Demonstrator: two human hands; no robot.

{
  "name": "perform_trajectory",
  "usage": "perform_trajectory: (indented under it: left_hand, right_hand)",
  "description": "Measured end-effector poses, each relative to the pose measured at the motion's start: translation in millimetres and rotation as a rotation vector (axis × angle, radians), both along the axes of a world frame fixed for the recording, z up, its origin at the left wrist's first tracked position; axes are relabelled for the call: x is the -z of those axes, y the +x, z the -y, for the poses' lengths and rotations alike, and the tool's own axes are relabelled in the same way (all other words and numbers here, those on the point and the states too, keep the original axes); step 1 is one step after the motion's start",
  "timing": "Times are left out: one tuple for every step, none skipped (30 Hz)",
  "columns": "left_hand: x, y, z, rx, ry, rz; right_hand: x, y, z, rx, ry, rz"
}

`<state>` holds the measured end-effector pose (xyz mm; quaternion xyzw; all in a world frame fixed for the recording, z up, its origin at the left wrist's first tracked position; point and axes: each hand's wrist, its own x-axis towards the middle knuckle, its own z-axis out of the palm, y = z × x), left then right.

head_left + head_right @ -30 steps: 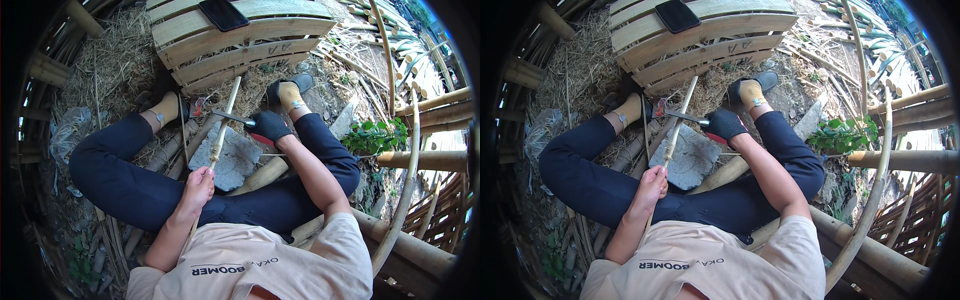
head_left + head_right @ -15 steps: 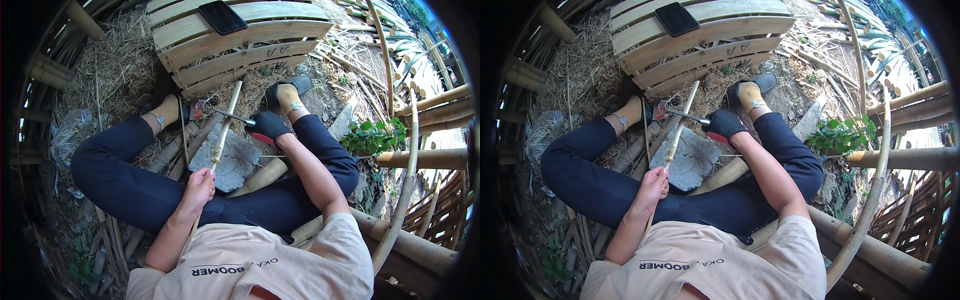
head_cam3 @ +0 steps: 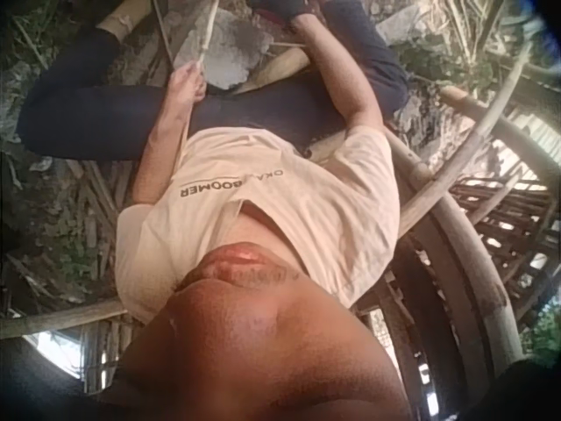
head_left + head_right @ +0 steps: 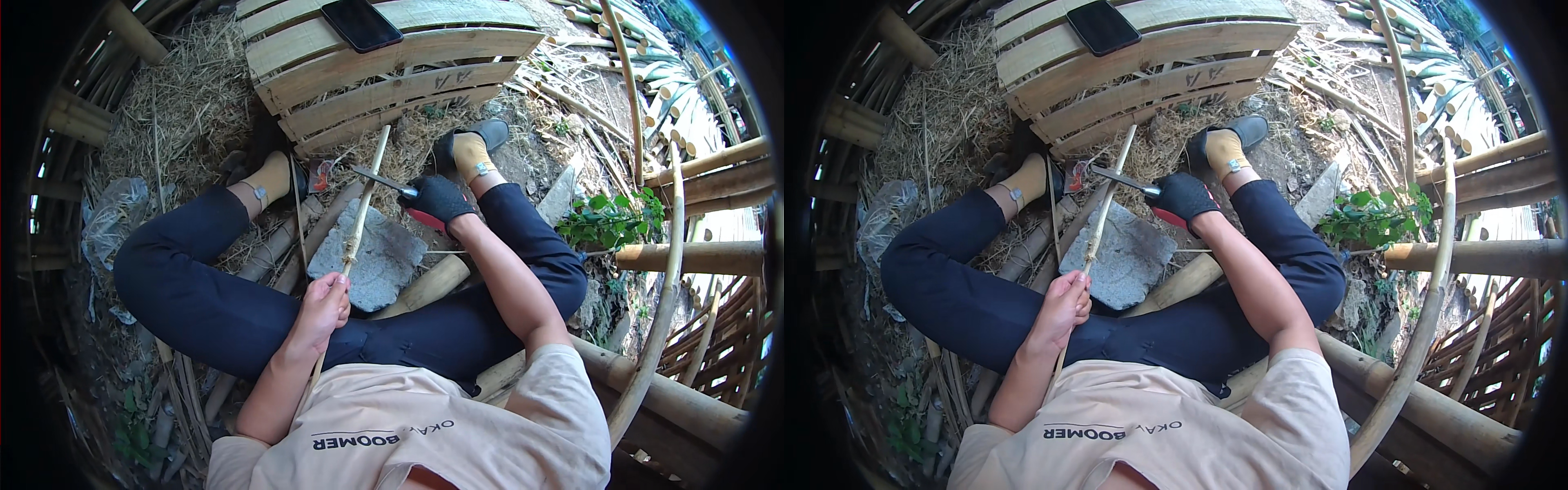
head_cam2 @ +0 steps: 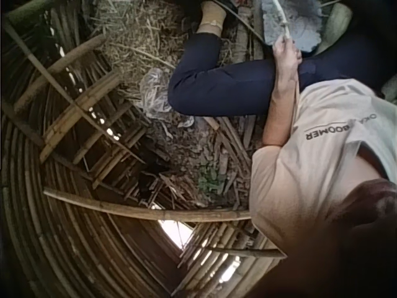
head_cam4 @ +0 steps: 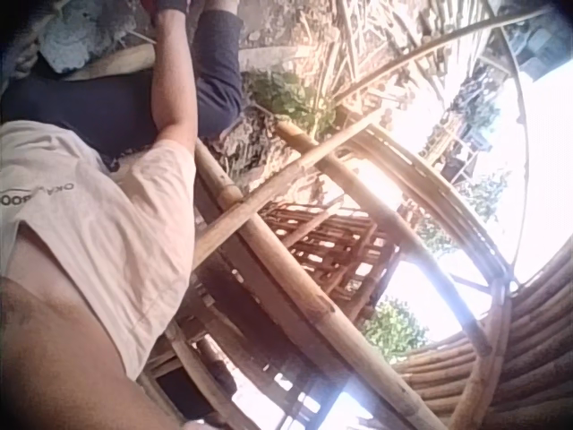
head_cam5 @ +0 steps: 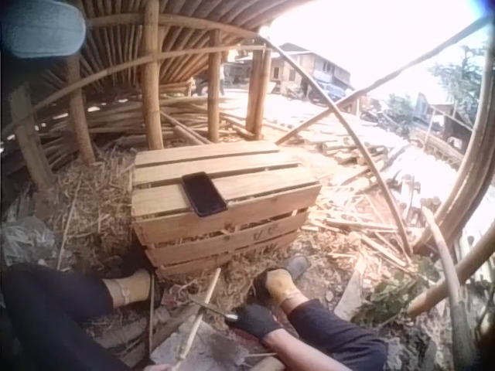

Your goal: The person shaves thin layers off a wooden stick using a small blade, resting the stick against a stone block placed on the ground between their legs.

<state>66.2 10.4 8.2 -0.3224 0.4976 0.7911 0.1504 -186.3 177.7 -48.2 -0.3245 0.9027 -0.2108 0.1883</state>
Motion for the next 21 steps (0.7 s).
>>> perform_trajectory:
  left_hand:
    - [-2, -1, 1, -0.004, 0.050, -0.011]
    - [-3, -1, 1, -0.008, 0.046, -0.014]
    - [-3, -1, 1, 0.001, 0.064, -0.018]
    - [-3, -1, 1, 0.012, 0.072, -0.022]
    - [-2, 0, 1, 0.019, 0.077, -0.026]
    - [0, 1, 2, 0.011, 0.055, -0.019]
    - [3, 2, 2, 0.007, 0.039, -0.011]
    - [4, 1, 2, 0.014, 0.042, -0.013]
    - [5, 0, 2, 0.024, 0.035, -0.010]
    - [5, 1, 2, 0.023, 0.026, -0.004]
    - [4, 2, 2, 0.021, 0.026, -0.001]
    - [2, 3, 3, 0.018, 0.043, -0.012]
    - [0, 3, 3, 0.015, 0.063, -0.025]
    - [-1, 2, 3, 0.011, 0.065, -0.025]
    - [-1, 1, 3, 0.016, 0.084, -0.024]
    - [-3, -1, 4, 0.023, 0.097, -0.027]
    - [-3, -1, 4, 0.020, 0.093, -0.030]
    - [-2, 0, 3, 0.023, 0.093, -0.030]
    - [0, 0, 3, 0.033, 0.094, -0.031]
    - [2, 1, 4, 0.039, 0.094, -0.032]
    - [5, 2, 6, 0.034, 0.100, -0.029]
  right_hand:
    - [-5, 3, 0, -0.004, -0.004, -0.003]
    - [-9, 7, 1, -0.050, 0.017, -0.030]
    - [-11, 9, 1, -0.096, 0.038, -0.058]
    - [-13, 11, 3, -0.073, 0.064, -0.047]
    - [-11, 8, 4, -0.071, 0.059, -0.051]
    - [-4, 3, 5, -0.045, 0.048, -0.049]
    - [0, -2, 5, -0.017, 0.044, -0.046]
    - [3, -8, 3, -0.007, 0.075, -0.065]
    - [6, -11, -2, 0.001, 0.078, -0.066]
    - [3, -9, -2, 0.009, 0.060, -0.034]
    - [0, -8, -1, 0.017, 0.042, -0.001]
    - [-2, -4, -2, 0.033, 0.024, 0.018]
    - [-9, 1, -1, 0.030, 0.027, 0.019]
    - [-16, 6, 0, 0.005, 0.034, -0.007]
    - [-18, 10, 1, -0.021, 0.041, -0.032]
    - [-18, 13, 1, -0.023, 0.037, -0.035]
    - [-17, 14, 2, -0.066, 0.058, -0.033]
    - [-15, 15, 3, -0.110, 0.078, -0.032]
    - [-10, 10, 3, -0.105, 0.075, -0.035]
    - [-2, 2, 4, -0.045, 0.064, -0.032]
    - [6, -6, 4, 0.016, 0.054, -0.029]
